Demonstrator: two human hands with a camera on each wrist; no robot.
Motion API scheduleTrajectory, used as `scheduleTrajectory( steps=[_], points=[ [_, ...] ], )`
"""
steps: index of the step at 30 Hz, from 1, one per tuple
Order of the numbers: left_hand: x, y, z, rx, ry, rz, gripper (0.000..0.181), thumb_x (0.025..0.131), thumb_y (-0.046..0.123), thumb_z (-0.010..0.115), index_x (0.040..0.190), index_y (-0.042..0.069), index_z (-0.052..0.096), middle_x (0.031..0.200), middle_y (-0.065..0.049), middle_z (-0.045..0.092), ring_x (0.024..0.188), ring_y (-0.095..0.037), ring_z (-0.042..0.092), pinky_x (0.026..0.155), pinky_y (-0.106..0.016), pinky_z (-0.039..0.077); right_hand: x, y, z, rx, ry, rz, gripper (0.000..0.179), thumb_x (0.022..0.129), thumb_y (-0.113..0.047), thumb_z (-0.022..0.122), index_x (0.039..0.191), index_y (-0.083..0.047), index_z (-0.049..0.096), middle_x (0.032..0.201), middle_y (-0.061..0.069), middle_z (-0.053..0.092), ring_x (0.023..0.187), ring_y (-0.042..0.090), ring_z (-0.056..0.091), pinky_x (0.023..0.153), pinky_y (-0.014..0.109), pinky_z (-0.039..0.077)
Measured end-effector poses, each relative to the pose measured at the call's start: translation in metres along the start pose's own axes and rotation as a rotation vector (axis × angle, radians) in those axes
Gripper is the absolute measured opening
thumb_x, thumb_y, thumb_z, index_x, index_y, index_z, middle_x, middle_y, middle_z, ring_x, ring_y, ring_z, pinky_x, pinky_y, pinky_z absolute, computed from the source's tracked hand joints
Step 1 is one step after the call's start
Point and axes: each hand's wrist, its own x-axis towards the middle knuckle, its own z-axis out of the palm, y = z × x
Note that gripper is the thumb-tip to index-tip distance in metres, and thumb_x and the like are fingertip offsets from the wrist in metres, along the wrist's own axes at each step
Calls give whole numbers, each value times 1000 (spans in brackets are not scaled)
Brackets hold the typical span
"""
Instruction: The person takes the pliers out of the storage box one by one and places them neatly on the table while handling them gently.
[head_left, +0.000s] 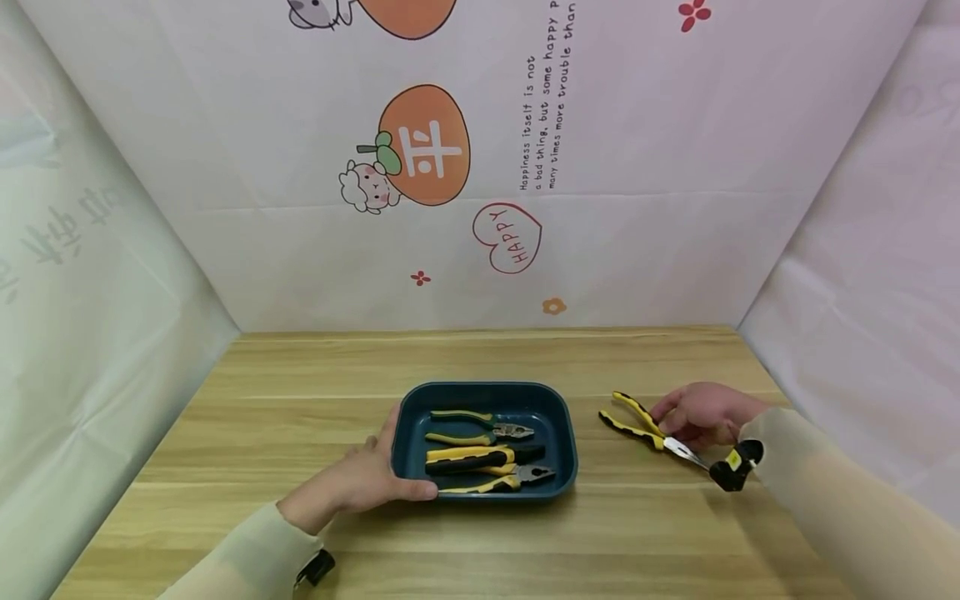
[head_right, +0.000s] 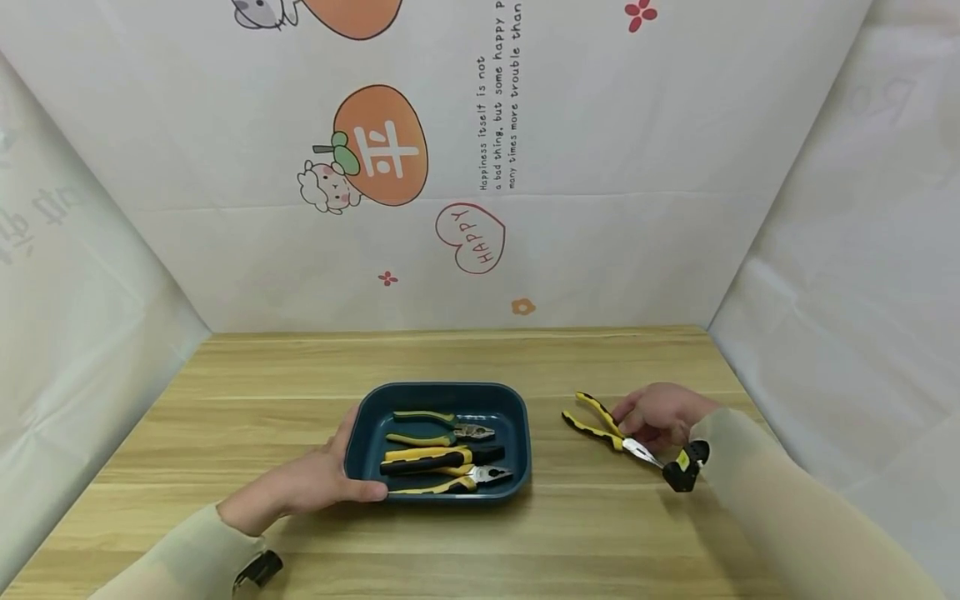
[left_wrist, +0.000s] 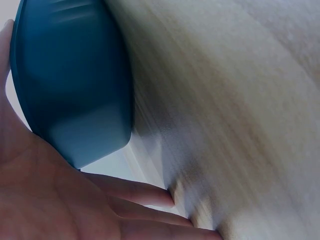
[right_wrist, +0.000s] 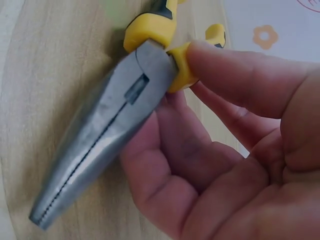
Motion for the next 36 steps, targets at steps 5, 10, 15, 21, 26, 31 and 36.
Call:
scheduleTrajectory(
  steps=[5,10,15,21,26,31,36],
  points=[
    [0,0,0,9,1,1,136,71,65,81,160,16,-10,147,-45,24,128,-67,28,94,-74,32,-3,-6,4,-103,68,-22,32,82,6,66,115,10,64,86,9,67,73,20,63,65,37,54],
    [-1,1,0,11,3,1,136,71,65,81,160,16,-11,147,-45,24,128,-67,28,94,-73,33,-8,-16,12,-274,160,-90,30,77,6,68,107,7,69,86,9,66,72,20,62,62,38,54],
    [0,0,0,14,-2,2,136,72,65,80,160,17,-12,147,-46,23,128,-69,25,93,-74,32,-9,-23,20,-469,225,-159,26,72,8,65,97,5,73,86,8,67,67,19,61,57,36,53],
    [0,0,-1,9,-4,6,136,72,65,80,160,16,-12,147,-46,23,128,-70,23,95,-75,29,-10,-26,24,-682,259,-228,21,75,6,62,92,2,74,86,8,68,70,20,60,62,38,52],
    [0,-1,0,6,-4,12,136,72,65,80,160,15,-11,147,-46,23,129,-69,24,98,-74,26,-13,-31,31,-837,316,-255,23,81,-6,67,101,6,72,98,17,69,84,28,62,79,53,50],
    [0,-1,0,7,-2,17,136,72,65,80,160,15,-12,147,-46,23,129,-69,23,98,-74,26,-12,-34,45,-895,354,-260,14,79,-9,73,87,1,67,83,11,65,71,24,57,68,45,49],
    [-1,0,-1,10,-3,15,137,72,65,80,160,15,-12,147,-46,22,129,-70,22,97,-74,27,-10,-37,57,-963,349,-289,20,79,-8,77,75,-7,57,69,2,52,61,20,47,58,38,43]
  ],
)
